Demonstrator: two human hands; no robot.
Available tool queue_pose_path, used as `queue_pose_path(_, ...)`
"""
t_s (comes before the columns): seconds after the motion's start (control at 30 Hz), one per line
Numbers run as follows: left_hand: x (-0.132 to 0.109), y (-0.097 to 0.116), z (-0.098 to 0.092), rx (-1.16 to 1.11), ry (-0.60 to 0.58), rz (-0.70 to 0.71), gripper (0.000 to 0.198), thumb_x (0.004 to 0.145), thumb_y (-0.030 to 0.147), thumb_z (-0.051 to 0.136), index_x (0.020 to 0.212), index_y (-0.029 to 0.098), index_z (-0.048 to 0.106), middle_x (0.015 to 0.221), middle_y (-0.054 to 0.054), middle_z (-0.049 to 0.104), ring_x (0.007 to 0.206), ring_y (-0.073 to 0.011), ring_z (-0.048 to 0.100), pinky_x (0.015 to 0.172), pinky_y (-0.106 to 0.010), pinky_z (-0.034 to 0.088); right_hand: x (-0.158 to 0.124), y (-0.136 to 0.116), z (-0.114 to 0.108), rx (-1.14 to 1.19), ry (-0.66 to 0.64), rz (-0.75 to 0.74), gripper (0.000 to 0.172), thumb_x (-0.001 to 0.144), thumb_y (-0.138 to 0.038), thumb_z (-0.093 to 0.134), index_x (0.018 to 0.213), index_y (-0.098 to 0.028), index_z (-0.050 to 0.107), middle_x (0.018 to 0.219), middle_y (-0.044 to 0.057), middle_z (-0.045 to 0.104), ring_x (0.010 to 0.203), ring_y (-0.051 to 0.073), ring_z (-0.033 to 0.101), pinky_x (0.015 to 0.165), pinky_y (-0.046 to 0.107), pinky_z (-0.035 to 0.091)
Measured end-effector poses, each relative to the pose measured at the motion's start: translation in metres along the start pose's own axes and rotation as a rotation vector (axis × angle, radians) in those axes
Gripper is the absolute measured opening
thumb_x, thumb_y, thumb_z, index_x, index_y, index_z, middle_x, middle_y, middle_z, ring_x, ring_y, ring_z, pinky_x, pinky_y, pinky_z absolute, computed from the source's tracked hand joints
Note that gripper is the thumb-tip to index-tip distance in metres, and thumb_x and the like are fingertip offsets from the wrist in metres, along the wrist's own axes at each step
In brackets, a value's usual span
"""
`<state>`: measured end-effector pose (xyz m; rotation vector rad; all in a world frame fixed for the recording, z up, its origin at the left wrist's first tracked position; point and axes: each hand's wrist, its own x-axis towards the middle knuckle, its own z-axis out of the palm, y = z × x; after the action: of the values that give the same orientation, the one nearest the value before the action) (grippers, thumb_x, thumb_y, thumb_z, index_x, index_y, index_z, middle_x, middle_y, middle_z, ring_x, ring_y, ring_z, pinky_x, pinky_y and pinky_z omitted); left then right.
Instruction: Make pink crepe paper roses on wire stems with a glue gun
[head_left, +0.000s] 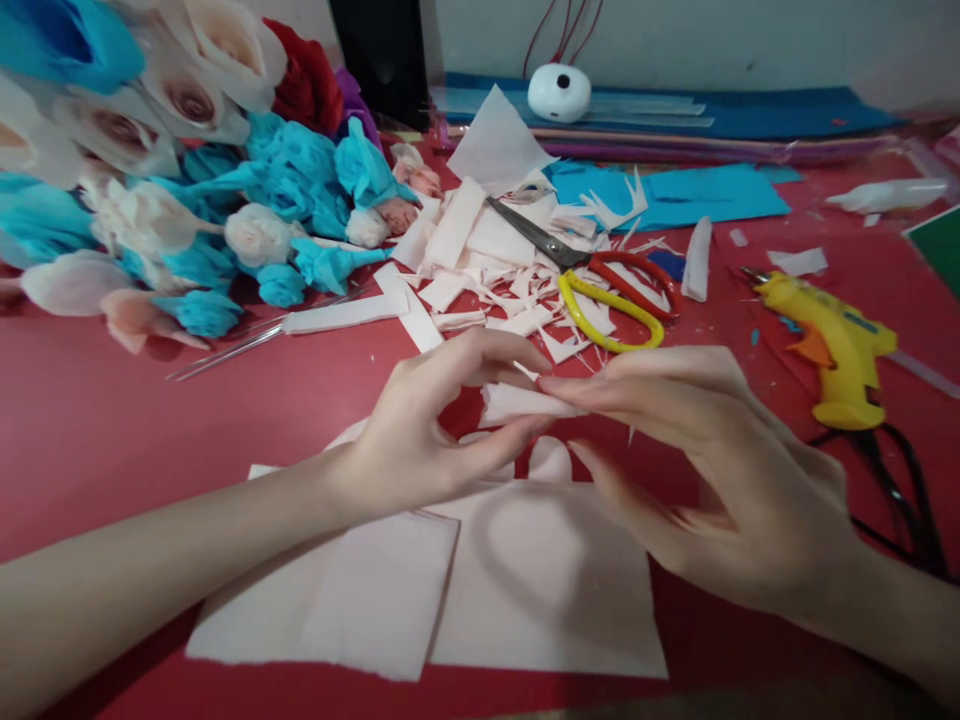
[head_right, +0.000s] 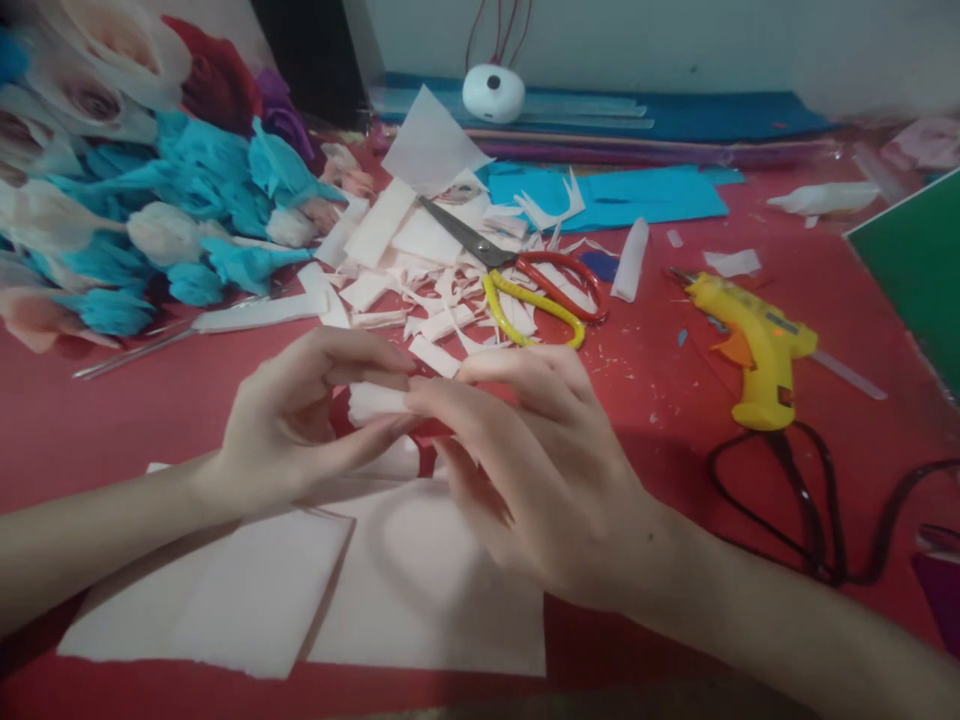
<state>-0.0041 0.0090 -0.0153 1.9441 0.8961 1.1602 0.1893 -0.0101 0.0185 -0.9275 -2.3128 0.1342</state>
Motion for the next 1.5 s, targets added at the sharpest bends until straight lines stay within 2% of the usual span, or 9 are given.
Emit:
queue_pose_path(0.17,0.0000,0.0012,0.0007,0.006,0.012,-0.023,0.027,0.073,0.017,0.065,0.098,0.018,0.054,0.094,-0.006,0.064,0.084,-0.0164,0.063,0.069,-0.026,0.055,0.0003,-0.0002,-0.0009,0.156,-0.013,0.145,0.027,0.076,-0.010,0.059,0.102,-0.007,0.055,0.097,0.007,0.061,0.094,0.014,0.056,0.086,0.027,0.049)
queue_pose_path(0.27,-0.0008,0.0029,0.0020,-0.049,0.007,-0.051,0.027,0.074,0.017,0.065,0.099,0.019,0.053,0.094,-0.005,0.064,0.081,-0.0170,0.066,0.065,-0.026,0.056,0.0037,-0.0003,-0.0027,0.031,0.082,0.088,0.027,0.071,-0.007,0.063,0.098,-0.007,0.057,0.094,0.008,0.060,0.092,0.011,0.055,0.087,0.021,0.046)
queue_pose_path(0.33,-0.0011,0.0040,0.0028,-0.071,-0.005,-0.041,0.028,0.074,0.016,0.065,0.099,0.019,0.052,0.092,-0.005,0.064,0.077,-0.0157,0.067,0.062,-0.024,0.056,0.0055,-0.0005,-0.0034,-0.060,0.107,0.041,0.027,0.071,-0.008,0.064,0.096,-0.010,0.058,0.091,0.008,0.058,0.088,0.012,0.054,0.083,0.023,0.045)
queue_pose_path(0.43,-0.0007,0.0040,0.0029,-0.042,-0.019,0.030,0.030,0.072,0.013,0.066,0.099,0.018,0.052,0.091,-0.004,0.064,0.073,-0.0137,0.066,0.062,-0.024,0.055,0.0062,-0.0008,-0.0031,-0.052,0.074,0.027,0.025,0.073,-0.009,0.062,0.096,-0.012,0.057,0.089,0.006,0.057,0.082,0.013,0.053,0.075,0.028,0.046)
queue_pose_path(0.67,0.0029,0.0012,0.0007,0.065,-0.026,0.155,0.028,0.072,0.016,0.066,0.096,0.019,0.053,0.084,-0.003,0.065,0.075,-0.0145,0.062,0.065,-0.027,0.053,0.0043,0.0003,0.0005,-0.082,0.042,0.007,0.012,0.073,-0.010,0.061,0.083,-0.014,0.055,0.083,0.005,0.054,0.078,0.014,0.051,0.075,0.032,0.041)
queue_pose_path(0.87,0.0037,-0.0003,0.0001,0.066,-0.056,0.212,0.028,0.070,0.013,0.068,0.094,0.017,0.054,0.081,-0.004,0.065,0.073,-0.0145,0.061,0.065,-0.028,0.051,0.0013,0.0036,0.0028,-0.114,-0.008,-0.014,0.014,0.073,-0.011,0.059,0.086,-0.013,0.054,0.085,0.006,0.050,0.080,0.016,0.046,0.073,0.033,0.039)
queue_pose_path(1.23,0.0038,-0.0024,-0.0016,0.021,-0.104,0.215,0.019,0.071,0.014,0.067,0.085,0.021,0.056,0.074,-0.002,0.063,0.070,-0.0156,0.059,0.063,-0.031,0.051,0.0020,0.0019,0.0011,-0.113,-0.005,-0.022,0.007,0.077,-0.013,0.058,0.082,-0.016,0.054,0.084,0.004,0.048,0.077,0.015,0.044,0.068,0.032,0.039)
queue_pose_path(1.5,0.0023,-0.0037,-0.0017,-0.045,-0.112,0.172,0.027,0.068,0.010,0.069,0.090,0.019,0.056,0.080,-0.003,0.063,0.075,-0.0161,0.058,0.067,-0.032,0.050,0.0005,0.0035,0.0001,-0.103,0.027,-0.024,0.004,0.078,-0.016,0.060,0.078,-0.016,0.056,0.080,0.003,0.050,0.075,0.015,0.046,0.065,0.033,0.041)
